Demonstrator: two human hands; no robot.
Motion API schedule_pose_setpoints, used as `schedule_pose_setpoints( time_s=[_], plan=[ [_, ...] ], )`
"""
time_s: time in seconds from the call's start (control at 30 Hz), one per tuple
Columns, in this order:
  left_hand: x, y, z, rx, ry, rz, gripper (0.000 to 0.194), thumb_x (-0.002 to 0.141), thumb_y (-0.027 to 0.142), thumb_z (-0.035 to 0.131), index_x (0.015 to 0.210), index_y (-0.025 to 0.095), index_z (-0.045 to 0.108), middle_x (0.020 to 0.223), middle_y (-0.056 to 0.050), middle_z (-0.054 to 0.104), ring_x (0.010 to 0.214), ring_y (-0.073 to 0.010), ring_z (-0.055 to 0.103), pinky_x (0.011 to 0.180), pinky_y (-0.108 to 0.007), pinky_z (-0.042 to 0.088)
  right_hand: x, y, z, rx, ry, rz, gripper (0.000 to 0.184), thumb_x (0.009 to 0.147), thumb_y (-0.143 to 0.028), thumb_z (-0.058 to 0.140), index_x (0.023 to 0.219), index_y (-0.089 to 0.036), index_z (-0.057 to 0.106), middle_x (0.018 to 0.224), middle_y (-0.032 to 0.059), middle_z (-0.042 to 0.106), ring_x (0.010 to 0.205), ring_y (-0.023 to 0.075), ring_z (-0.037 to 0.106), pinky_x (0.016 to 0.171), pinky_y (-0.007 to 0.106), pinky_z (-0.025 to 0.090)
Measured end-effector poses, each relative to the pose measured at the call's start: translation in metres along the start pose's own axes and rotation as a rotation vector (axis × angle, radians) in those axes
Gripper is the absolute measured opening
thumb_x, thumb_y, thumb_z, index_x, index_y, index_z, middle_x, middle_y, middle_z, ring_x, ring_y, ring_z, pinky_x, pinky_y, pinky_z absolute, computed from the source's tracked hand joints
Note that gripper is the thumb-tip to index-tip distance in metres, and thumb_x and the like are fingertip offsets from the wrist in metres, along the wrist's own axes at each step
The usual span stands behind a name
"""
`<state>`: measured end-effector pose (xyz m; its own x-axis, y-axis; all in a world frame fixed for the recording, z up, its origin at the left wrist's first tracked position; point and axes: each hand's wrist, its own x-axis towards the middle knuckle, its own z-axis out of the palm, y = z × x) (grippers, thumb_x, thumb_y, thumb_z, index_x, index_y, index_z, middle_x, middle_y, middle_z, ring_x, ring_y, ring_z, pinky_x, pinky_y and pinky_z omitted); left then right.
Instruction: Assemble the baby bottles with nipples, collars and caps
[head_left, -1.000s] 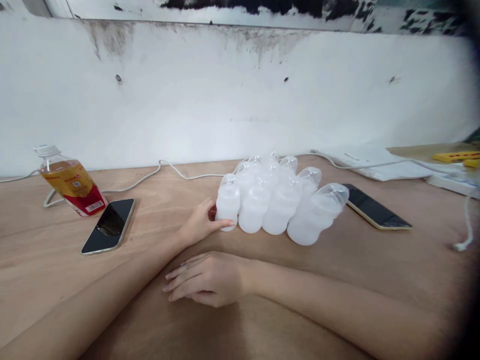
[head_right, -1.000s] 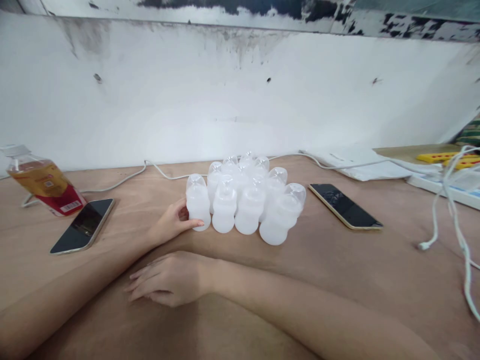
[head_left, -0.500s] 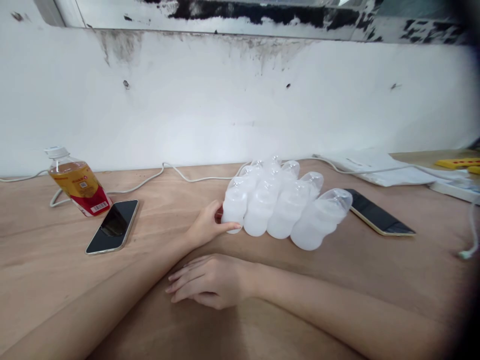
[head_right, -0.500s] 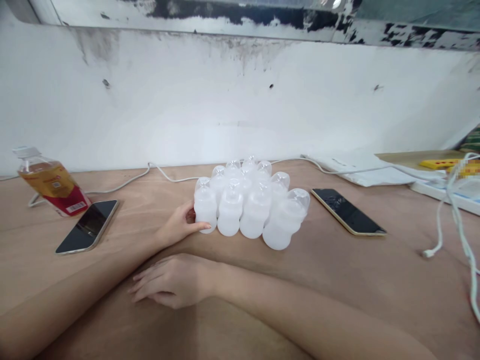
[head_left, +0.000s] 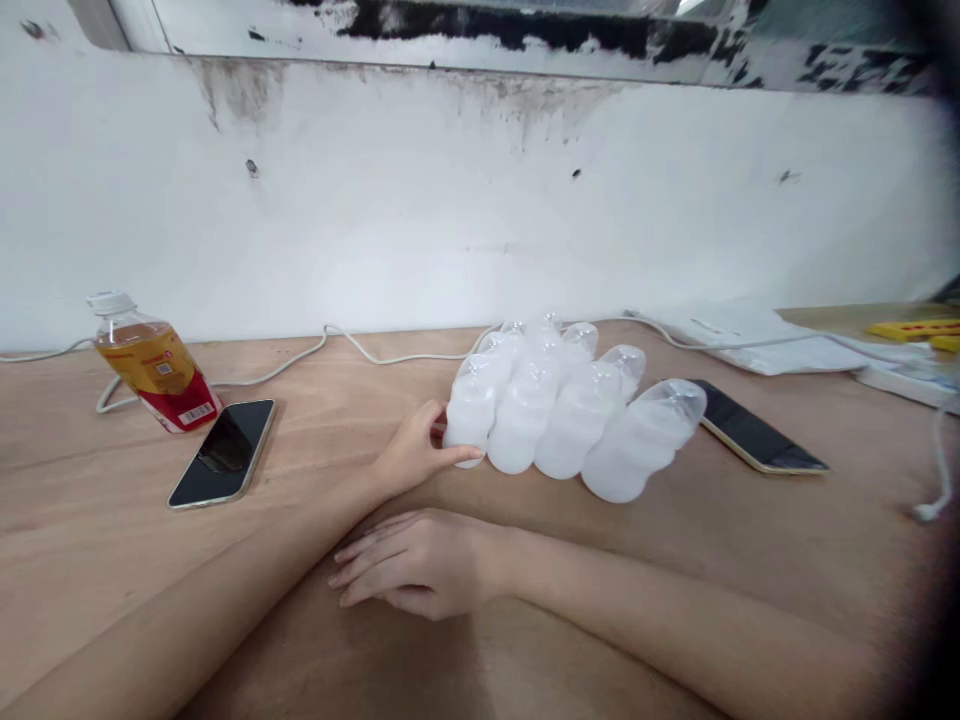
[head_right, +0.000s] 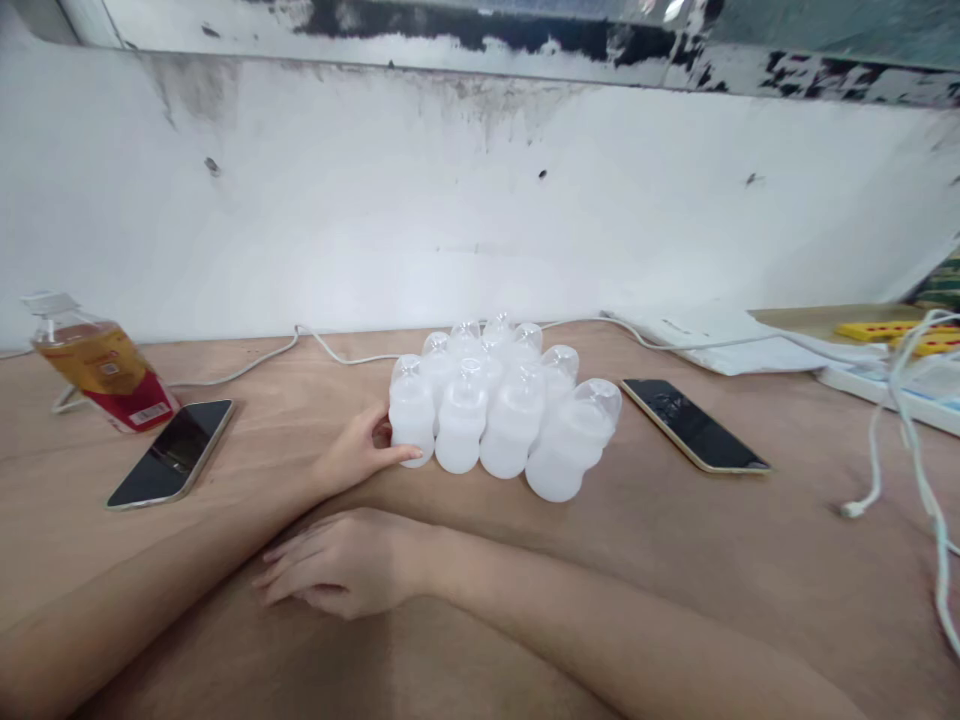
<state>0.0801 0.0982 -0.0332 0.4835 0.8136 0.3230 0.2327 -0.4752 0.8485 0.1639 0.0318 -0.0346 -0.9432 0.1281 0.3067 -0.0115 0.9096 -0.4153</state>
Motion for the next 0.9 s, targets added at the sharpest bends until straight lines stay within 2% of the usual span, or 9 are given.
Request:
schedule_pose_setpoints(
  time_s=[0.13, 0.23, 0.33, 0.4, 0.5, 0.63, 0.9],
  plan=[
    [-0.011, 0.002, -0.004, 0.126, 0.064, -0.011, 0.064, 0.063, 0.043, 0.067, 0.114, 0.016, 0.04, 0.113, -0.01, 0.051, 0.096, -0.0231, 0.054, 0.081, -0.037, 0.045, -0.006, -0.006, -0.006, -0.018, -0.033, 0.043, 0.032, 0.086, -0.014, 0.033, 0.109, -0.009, 0.055, 0.119, 0.004, 0.054, 0.119, 0.0053, 0.036, 0.102, 0.018, 0.023],
    [-0.038, -0.001, -0.024, 0.387, 0.056, -0.043, 0.059, 0.075, 0.046, 0.053, 0.122, 0.017, 0.034, 0.125, -0.01, 0.044, 0.115, -0.0234, 0.042, 0.096, -0.039, 0.035, -0.019, -0.013, -0.017, -0.089, -0.043, 0.202, 0.038, 0.087, -0.026, 0.036, 0.122, -0.015, 0.045, 0.13, 0.0023, 0.043, 0.125, 0.0098, 0.028, 0.107, 0.028, 0.013],
    [-0.079, 0.0, -0.056, 0.662, -0.12, -0.091, 0.052, 0.086, 0.042, 0.032, 0.132, 0.018, 0.022, 0.137, -0.007, 0.03, 0.125, -0.0195, 0.029, 0.103, -0.038, 0.026, -0.033, -0.018, -0.026, -0.146, -0.083, 0.336, 0.044, 0.088, -0.033, 0.033, 0.13, -0.019, 0.034, 0.137, 0.0004, 0.031, 0.129, 0.0127, 0.017, 0.108, 0.033, 0.01],
    [-0.103, 0.006, -0.074, 0.824, -0.289, -0.085, 0.053, 0.087, 0.042, 0.03, 0.134, 0.023, 0.018, 0.141, -0.003, 0.022, 0.128, -0.0197, 0.022, 0.106, -0.04, 0.02, -0.04, -0.019, -0.028, -0.179, -0.1, 0.403, 0.045, 0.089, -0.034, 0.03, 0.131, -0.021, 0.031, 0.14, -0.0004, 0.024, 0.13, 0.0132, 0.012, 0.108, 0.034, 0.01],
    [-0.126, 0.019, -0.088, 0.97, -0.38, -0.078, 0.057, 0.087, 0.044, 0.029, 0.136, 0.026, 0.006, 0.143, 0.0, 0.012, 0.13, -0.0216, 0.015, 0.106, -0.042, 0.017, -0.043, -0.019, -0.027, -0.22, -0.097, 0.495, 0.045, 0.089, -0.037, 0.027, 0.133, -0.024, 0.028, 0.141, 0.0, 0.02, 0.131, 0.0149, 0.009, 0.108, 0.037, 0.009],
    [-0.13, 0.029, -0.089, 1.01, -0.431, -0.059, 0.059, 0.087, 0.045, 0.028, 0.135, 0.025, 0.001, 0.143, 0.0, 0.007, 0.131, -0.0221, 0.011, 0.106, -0.042, 0.017, -0.042, -0.018, -0.026, -0.229, -0.102, 0.523, 0.046, 0.089, -0.038, 0.027, 0.133, -0.024, 0.027, 0.142, 0.0004, 0.018, 0.131, 0.0159, 0.008, 0.108, 0.039, 0.009],
    [-0.13, 0.021, -0.088, 1.034, -0.405, -0.047, 0.058, 0.087, 0.047, 0.026, 0.135, 0.026, 0.002, 0.143, 0.0, 0.007, 0.131, -0.0212, 0.011, 0.105, -0.042, 0.019, -0.042, -0.014, -0.026, -0.225, -0.116, 0.512, 0.046, 0.089, -0.039, 0.028, 0.132, -0.024, 0.03, 0.142, -0.0005, 0.018, 0.131, 0.0153, 0.008, 0.108, 0.038, 0.009]
  ],
)
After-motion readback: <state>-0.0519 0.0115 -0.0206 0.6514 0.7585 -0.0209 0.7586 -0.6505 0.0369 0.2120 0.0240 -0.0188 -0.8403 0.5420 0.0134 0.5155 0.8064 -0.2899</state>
